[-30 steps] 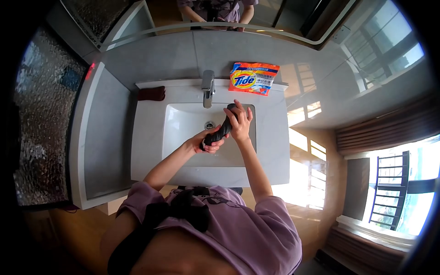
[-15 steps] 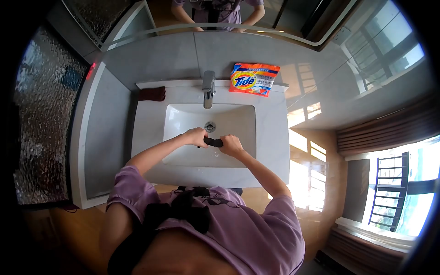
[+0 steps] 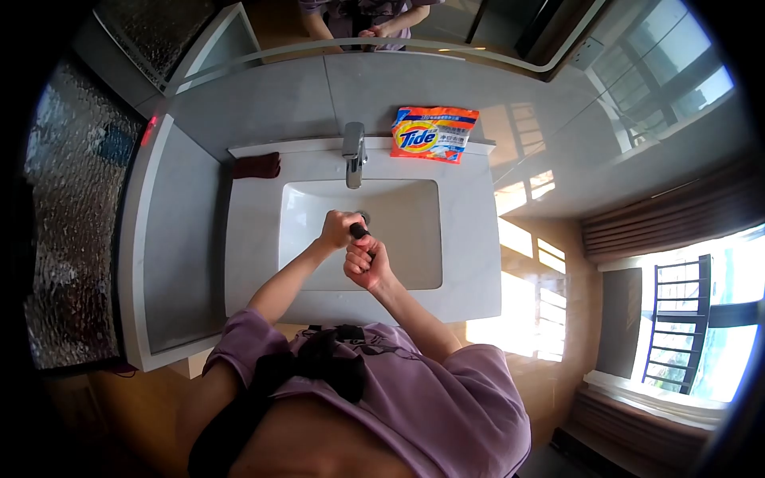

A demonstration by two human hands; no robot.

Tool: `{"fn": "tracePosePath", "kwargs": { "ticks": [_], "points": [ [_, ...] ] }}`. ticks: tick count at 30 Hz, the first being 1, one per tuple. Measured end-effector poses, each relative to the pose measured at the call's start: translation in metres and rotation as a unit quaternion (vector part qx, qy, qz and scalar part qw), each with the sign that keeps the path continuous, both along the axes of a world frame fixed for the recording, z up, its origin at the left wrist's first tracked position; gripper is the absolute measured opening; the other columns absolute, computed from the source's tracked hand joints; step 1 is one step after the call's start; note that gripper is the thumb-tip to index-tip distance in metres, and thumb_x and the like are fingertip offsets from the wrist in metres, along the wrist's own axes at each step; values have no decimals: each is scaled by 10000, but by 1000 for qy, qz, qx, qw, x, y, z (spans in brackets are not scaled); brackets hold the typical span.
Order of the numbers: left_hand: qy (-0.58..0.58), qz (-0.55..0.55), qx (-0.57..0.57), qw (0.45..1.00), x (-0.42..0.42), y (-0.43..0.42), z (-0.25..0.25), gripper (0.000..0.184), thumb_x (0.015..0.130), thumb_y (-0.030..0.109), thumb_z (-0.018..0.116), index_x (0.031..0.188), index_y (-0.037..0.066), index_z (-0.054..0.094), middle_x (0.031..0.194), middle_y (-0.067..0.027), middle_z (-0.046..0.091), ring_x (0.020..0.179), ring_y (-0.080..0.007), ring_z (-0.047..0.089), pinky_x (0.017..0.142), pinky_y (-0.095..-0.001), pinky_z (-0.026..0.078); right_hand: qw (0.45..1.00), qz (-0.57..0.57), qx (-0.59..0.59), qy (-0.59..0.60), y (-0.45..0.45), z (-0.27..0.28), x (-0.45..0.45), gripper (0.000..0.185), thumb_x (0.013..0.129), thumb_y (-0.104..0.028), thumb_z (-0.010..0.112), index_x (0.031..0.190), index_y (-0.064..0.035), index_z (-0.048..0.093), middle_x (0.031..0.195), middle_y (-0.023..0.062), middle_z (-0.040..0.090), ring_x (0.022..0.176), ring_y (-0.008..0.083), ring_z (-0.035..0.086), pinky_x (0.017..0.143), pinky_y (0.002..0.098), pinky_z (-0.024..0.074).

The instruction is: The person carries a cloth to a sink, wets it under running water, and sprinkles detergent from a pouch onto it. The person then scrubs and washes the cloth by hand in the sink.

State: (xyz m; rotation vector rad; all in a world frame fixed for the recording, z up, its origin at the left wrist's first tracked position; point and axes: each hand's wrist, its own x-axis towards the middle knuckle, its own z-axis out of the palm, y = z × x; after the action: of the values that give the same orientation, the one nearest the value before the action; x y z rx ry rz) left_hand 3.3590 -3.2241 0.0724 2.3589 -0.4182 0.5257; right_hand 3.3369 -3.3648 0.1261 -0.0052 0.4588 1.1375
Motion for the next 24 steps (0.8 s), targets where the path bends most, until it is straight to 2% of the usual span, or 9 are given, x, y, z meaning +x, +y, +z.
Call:
{"fn": "tracePosePath", "kwargs": {
  "ticks": [4,10,13,15,16,18,20,22,24],
  "points": [
    [-2,12,-40,999,2,-2,7,107,612,163,637,606,113,544,540,-55,561,482,-243,557,437,-330,432,999,-31,38,-8,0,11,2,229,726,-75,454,552,-127,314,401,-33,239,298,99,211,335,240,190],
    [2,16,-17,1000,0,1,3,129,618,174,640,596,106,533,557,-56,572,494,-262,555,456,-343,436,999,-31,-11,-14,-2,2,5,239,744,-75,463,564,-129,316,415,-45,248,310,88,217,339,238,194],
    [60,36,-16,997,-4,2,3,116,623,157,637,659,108,538,560,-55,564,507,-274,550,480,-349,441,994,27,-62,-86,-9,-1,12,205,762,-117,492,603,-126,362,468,-26,319,360,81,277,352,237,217],
    [136,52,3,989,-9,5,11,174,614,123,641,749,95,534,672,-57,566,584,-269,564,498,-344,440,934,114,-248,-231,-16,-6,14,103,790,-169,514,741,-89,472,583,0,448,466,91,406,416,222,307],
    [138,53,3,989,-13,9,15,174,614,123,641,749,95,534,672,-57,566,584,-269,564,498,-344,440,934,116,-248,-229,-22,-7,16,103,790,-169,514,741,-89,472,583,0,448,466,91,406,416,222,307],
    [81,1,39,996,-22,14,30,228,612,112,635,800,92,508,781,-53,530,728,-252,560,552,-353,448,890,115,-320,-306,-35,-2,24,153,784,-185,531,855,-50,545,731,54,549,605,124,506,526,226,387],
    [59,-23,65,996,-28,18,25,219,613,91,622,801,83,511,800,-57,512,760,-244,552,562,-355,452,896,113,-324,-282,-44,-29,33,238,767,-180,560,949,-26,562,794,69,580,677,124,537,590,225,413],
    [37,-49,91,994,-33,20,20,212,613,70,608,803,74,514,820,-60,494,791,-236,544,572,-357,456,744,86,-422,-510,-48,-53,38,246,730,-136,598,949,-27,574,796,56,583,696,106,536,592,221,410],
    [40,-78,147,985,-42,20,14,216,601,48,596,803,71,522,810,-66,498,801,-233,538,598,-366,471,715,112,-431,-539,-48,-52,38,265,680,-76,641,935,-20,594,816,54,595,733,87,535,605,218,410]
  ]
}}
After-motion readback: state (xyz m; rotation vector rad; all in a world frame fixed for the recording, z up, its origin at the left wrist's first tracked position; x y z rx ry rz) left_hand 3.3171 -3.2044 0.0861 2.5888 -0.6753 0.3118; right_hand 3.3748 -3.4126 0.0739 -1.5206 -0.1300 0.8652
